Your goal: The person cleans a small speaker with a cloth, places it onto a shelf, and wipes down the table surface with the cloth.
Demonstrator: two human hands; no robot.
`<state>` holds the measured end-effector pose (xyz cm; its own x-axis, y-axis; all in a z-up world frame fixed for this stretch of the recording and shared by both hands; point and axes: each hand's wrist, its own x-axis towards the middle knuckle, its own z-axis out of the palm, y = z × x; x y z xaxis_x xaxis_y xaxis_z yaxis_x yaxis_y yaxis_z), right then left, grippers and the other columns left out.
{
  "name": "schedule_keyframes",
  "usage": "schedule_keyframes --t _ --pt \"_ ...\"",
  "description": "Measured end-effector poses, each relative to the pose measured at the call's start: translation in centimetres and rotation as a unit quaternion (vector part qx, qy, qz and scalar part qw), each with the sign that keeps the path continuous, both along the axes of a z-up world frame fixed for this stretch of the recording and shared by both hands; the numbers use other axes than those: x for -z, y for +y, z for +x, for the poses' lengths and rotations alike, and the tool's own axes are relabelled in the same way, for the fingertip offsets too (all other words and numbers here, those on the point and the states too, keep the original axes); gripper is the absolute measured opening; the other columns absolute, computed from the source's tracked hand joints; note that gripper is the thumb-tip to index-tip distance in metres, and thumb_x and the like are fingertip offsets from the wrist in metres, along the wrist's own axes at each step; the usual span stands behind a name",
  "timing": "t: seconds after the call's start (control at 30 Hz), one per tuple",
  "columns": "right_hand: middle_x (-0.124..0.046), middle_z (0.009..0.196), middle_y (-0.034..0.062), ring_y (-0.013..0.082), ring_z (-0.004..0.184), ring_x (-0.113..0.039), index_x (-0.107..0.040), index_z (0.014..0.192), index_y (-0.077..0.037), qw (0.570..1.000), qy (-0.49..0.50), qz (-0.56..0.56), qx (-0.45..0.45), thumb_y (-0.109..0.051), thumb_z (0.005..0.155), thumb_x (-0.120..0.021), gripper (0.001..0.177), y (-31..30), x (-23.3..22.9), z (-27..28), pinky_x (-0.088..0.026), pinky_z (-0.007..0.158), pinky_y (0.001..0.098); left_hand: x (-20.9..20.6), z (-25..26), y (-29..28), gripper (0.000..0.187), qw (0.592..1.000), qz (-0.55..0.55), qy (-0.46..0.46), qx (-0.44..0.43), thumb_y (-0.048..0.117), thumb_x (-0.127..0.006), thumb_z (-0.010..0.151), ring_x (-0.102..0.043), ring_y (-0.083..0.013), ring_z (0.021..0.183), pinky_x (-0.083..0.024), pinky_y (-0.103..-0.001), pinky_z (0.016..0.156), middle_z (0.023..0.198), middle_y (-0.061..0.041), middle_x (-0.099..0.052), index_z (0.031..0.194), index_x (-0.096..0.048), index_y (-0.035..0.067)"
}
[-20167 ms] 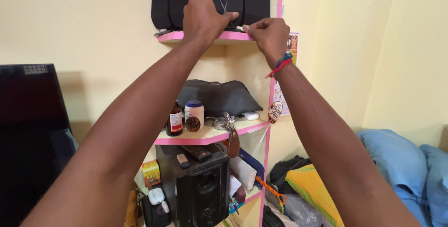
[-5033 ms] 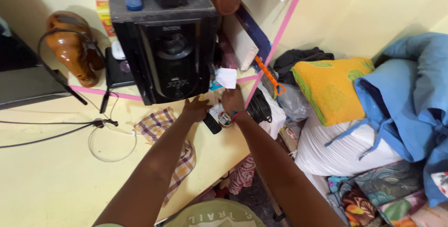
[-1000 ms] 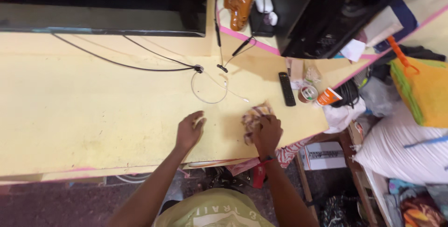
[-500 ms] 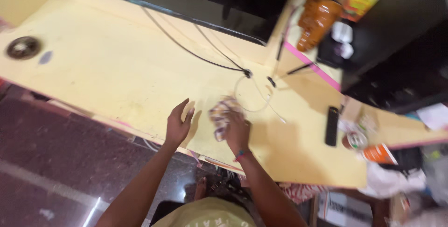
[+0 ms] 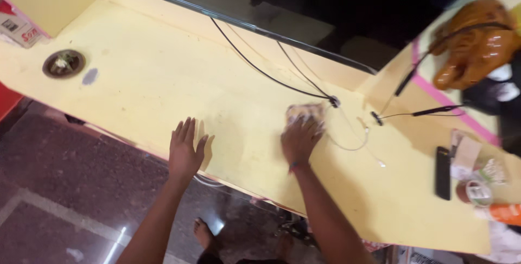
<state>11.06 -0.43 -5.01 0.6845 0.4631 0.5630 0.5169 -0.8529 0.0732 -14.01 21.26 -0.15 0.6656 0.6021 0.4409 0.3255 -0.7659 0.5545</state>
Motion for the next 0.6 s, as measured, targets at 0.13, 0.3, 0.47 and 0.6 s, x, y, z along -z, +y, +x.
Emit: schedule_keyframes --t 0.13,0.3,0.47,0.6 --pt "-0.052 0.143 0.0277 0.0537 0.136 -0.043 -0.059 0.123 0.006 0.992 0.012 0.048 0.112 -0.028 0.092 -0.053 0.046 10.8 0.6 7.7 -0.029 0.1 0.0747 0.7 -1.2 3.3 0.073 0.987 0.075 0.139 -0.011 0.04 -0.063 0.097 -0.055 -0.0451 0.125 -0.047 -0.05 0.103 0.14 -0.032 -0.054 0.147 -0.042 -0.009" --pt "-0.067 0.137 0.0116 0.0347 0.136 -0.056 -0.065 0.127 -0.012 0.939 0.077 0.142 -0.304 -0.004 0.092 -0.051 0.038 22.3 2.3 2.5 -0.042 0.117 0.0547 -2.3 -4.1 7.0 0.076 0.949 -0.187 0.251 0.036 0.042 -0.058 0.1 -0.069 -0.0385 0.108 -0.056 -0.047 0.09 0.122 -0.02 -0.07 0.161 -0.034 0.003" --pt "-0.062 0.143 0.014 0.0346 0.138 -0.049 -0.07 0.122 -0.011 0.875 0.139 0.034 -0.463 -0.015 0.089 -0.068 0.033 25.5 -1.8 -12.9 -0.031 0.117 0.0552 -4.3 -8.5 11.5 0.043 0.986 -0.155 -0.055 -0.016 0.026 -0.059 0.102 -0.066 -0.0347 0.116 -0.053 -0.045 0.094 0.126 -0.018 -0.07 0.139 -0.059 0.005" --pt "-0.066 0.131 0.0076 0.0302 0.132 -0.053 -0.073 0.111 -0.016 0.803 0.182 -0.019 -0.567 -0.017 0.08 -0.071 0.031 26.2 -3.3 -15.4 -0.029 0.116 0.0585 -4.3 -9.9 13.6 0.042 0.988 -0.133 -0.069 -0.028 0.025 -0.06 0.103 -0.063 -0.0361 0.12 -0.05 -0.047 0.099 0.131 -0.021 -0.065 0.139 -0.058 0.003"
